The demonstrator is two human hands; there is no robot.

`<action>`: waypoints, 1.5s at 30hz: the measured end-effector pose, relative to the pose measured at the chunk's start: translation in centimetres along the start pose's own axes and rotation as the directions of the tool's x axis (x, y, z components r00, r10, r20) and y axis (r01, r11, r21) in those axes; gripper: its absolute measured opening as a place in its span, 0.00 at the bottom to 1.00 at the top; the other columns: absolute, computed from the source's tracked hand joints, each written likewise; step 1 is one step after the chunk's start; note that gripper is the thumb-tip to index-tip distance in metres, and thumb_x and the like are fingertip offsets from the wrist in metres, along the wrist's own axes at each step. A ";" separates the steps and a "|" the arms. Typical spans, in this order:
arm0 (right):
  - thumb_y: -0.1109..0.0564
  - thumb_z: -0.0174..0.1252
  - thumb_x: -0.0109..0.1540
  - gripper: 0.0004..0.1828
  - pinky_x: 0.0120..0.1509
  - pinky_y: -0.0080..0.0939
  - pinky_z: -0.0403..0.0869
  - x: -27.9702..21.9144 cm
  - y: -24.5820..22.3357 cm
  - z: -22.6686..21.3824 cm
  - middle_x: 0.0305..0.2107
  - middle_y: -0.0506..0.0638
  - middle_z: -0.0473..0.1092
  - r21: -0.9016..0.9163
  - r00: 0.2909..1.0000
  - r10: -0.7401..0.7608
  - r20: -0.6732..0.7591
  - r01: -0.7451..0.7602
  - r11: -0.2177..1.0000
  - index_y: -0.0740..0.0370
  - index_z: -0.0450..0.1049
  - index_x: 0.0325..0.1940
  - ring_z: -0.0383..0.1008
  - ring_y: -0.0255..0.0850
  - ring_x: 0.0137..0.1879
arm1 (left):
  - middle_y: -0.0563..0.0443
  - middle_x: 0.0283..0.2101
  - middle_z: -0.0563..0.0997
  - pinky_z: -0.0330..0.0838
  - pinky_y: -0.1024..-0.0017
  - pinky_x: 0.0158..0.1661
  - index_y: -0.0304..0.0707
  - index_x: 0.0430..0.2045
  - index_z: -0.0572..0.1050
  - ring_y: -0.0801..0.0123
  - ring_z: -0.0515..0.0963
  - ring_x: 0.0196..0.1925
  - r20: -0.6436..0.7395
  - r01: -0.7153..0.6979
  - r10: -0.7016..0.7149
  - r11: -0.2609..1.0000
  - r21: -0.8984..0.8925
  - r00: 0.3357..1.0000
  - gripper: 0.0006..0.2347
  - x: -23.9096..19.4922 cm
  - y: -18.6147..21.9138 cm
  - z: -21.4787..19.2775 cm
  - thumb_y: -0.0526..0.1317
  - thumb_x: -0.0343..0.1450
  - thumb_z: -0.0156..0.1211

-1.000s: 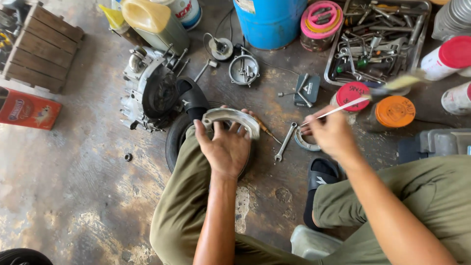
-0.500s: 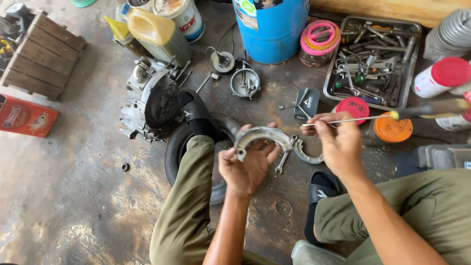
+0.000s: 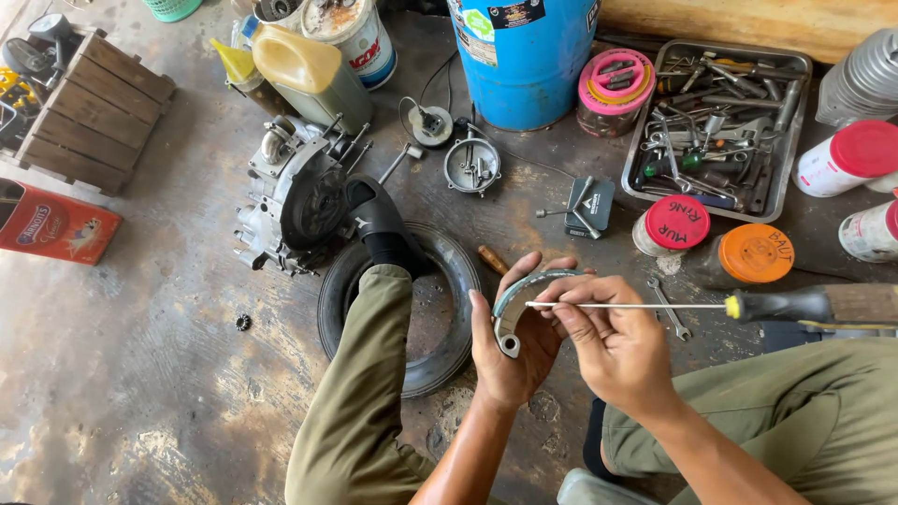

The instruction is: The person sits on the workshop floor holding a pair of motorcycle brake shoes and uses a long screwdriver to lever and seat the return spring between them, repositioning the shoes and spring repeatedly while working the spring into place.

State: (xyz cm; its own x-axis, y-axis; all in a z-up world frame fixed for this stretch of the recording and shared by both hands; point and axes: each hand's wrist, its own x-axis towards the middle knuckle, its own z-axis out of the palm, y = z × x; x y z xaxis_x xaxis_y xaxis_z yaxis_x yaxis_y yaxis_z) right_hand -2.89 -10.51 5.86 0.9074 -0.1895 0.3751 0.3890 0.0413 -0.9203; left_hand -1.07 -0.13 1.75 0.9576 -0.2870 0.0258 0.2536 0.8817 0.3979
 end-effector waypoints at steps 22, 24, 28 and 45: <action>0.70 0.59 0.62 0.11 0.52 0.37 0.81 -0.2 -0.8 0.0 0.41 0.59 0.78 -0.238 0.982 -0.143 0.124 0.169 0.956 0.67 0.64 0.45 0.82 0.43 0.47 | 0.37 0.63 0.67 0.61 0.46 0.69 0.34 0.66 0.60 0.44 0.66 0.69 0.080 0.009 -0.023 0.986 0.166 0.997 0.26 -0.5 0.5 1.1 0.53 0.78 0.30; 0.68 0.61 0.60 0.12 0.55 0.41 0.81 -0.1 -1.2 0.1 0.41 0.58 0.78 -0.253 0.973 -0.162 0.167 0.201 0.946 0.65 0.64 0.42 0.82 0.44 0.46 | 0.37 0.64 0.67 0.61 0.46 0.69 0.34 0.66 0.61 0.43 0.66 0.69 0.058 0.009 -0.017 0.990 0.144 0.998 0.26 -0.6 0.4 1.1 0.53 0.78 0.31; 0.69 0.59 0.62 0.12 0.54 0.39 0.81 -0.5 -0.5 0.0 0.41 0.58 0.78 -0.218 0.979 -0.128 0.157 0.161 0.963 0.65 0.64 0.45 0.81 0.43 0.47 | 0.36 0.64 0.67 0.61 0.47 0.69 0.35 0.65 0.61 0.45 0.66 0.69 0.068 0.003 -0.015 0.985 0.171 0.998 0.26 -0.5 0.5 0.8 0.53 0.78 0.33; 0.70 0.58 0.61 0.11 0.50 0.36 0.85 -0.8 1.2 -0.4 0.42 0.64 0.76 -0.225 0.972 -0.217 0.089 0.232 0.946 0.68 0.63 0.43 0.82 0.46 0.45 | 0.36 0.65 0.64 0.59 0.46 0.70 0.35 0.66 0.58 0.47 0.64 0.71 0.095 -0.007 -0.019 0.962 0.274 0.995 0.26 -0.4 0.6 0.6 0.53 0.77 0.36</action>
State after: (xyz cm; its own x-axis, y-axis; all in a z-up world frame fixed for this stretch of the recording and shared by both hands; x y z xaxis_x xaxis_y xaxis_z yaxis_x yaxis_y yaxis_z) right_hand -3.22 -10.69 4.37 0.8116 -0.1054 0.5746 0.5432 -0.2260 -0.8086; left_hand -1.41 0.33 2.51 0.9352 -0.3382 0.1046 0.1993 0.7474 0.6338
